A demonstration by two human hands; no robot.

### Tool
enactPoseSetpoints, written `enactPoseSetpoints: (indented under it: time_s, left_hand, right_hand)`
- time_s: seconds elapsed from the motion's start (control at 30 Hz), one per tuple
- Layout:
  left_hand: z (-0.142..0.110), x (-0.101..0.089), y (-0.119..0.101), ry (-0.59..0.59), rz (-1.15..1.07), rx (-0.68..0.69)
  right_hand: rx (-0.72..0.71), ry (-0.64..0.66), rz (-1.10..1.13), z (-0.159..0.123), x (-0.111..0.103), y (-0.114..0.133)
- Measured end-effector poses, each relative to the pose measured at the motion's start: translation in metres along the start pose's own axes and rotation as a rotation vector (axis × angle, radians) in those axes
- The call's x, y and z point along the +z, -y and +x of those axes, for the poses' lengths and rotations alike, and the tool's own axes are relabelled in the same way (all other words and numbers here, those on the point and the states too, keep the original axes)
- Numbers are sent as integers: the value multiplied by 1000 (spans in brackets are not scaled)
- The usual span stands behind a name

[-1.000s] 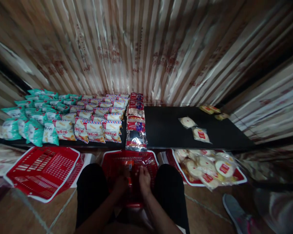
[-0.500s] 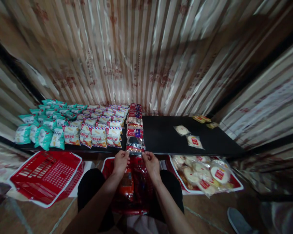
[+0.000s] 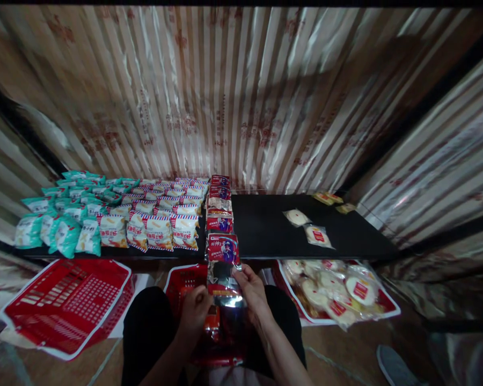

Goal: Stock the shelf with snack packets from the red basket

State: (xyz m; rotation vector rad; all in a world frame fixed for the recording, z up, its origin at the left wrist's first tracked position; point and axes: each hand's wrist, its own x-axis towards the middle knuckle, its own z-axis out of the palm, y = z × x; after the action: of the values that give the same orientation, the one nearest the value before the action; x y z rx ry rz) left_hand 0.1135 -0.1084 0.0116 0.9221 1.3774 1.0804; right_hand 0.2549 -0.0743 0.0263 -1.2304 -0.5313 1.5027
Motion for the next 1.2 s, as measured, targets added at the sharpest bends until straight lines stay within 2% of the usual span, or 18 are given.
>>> enactPoseSetpoints:
  time_s: [0.13, 0.23, 0.43, 0.57, 0.67, 0.83, 1.2]
  left_hand:
    - [-9, -1, -6, -18, 125, 182]
    - [-4, 1, -17, -31, 201, 266]
    - [39, 15, -52, -112, 326, 203]
    - [72, 22, -76, -190, 533, 245]
    - [90, 25, -83, -199, 703, 188]
    - [102, 27, -77, -220, 777, 92]
    - [102, 23, -71, -173, 835, -29]
  right_hand:
    - [-67, -3, -15, -5, 2, 3]
    - [-136, -14, -46, 3, 7, 14]
    - [-322, -46, -163, 66, 25, 46]
    - [-422, -60, -372, 108, 34, 59]
    - [-481, -141, -580, 124, 38, 60]
    - [-458, -263, -868, 127, 40, 55]
    - [-539, -323, -1056, 113, 39, 43]
